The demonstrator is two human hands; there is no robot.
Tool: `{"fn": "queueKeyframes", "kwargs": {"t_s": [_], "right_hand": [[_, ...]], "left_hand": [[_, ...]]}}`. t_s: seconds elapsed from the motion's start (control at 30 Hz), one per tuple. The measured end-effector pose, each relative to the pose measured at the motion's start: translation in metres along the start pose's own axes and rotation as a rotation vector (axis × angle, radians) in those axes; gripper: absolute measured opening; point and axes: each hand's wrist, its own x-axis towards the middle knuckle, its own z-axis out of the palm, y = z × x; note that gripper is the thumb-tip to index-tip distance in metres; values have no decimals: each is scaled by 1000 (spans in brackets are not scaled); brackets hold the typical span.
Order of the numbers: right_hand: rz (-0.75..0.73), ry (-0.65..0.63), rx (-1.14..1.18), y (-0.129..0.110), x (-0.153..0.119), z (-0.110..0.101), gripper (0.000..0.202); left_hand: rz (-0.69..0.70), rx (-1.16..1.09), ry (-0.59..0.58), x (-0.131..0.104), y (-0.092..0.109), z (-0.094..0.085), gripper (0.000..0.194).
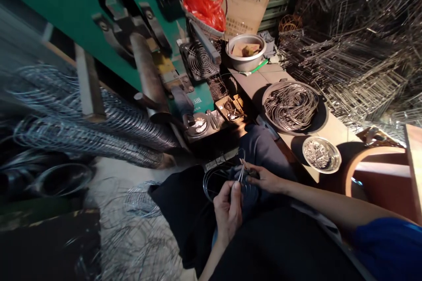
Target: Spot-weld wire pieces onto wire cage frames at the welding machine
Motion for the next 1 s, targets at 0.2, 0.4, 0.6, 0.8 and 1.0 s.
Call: {"fn": "queueKeyframes", "kwargs": {"t_s": [0.2,0.4,0.6,0.8,1.0], "right_hand": [[-35,10,-14,5,11,1,65],[24,62,-50,8,7,5,63],[192,7,-162,-41,-25,-13,56],[357,-107,-273,-87,-52,-36,52],[511,-187,-409,-107,-55,-52,55]], "left_hand": [[-9,7,25,1,0,-2,38],[0,22,33,3,-2,-4,37],[26,53,-7,-4,-2,3,37],[78,129,-7,-12,-4,10,34],[98,158,-85,-4,-3,6,31]]}}
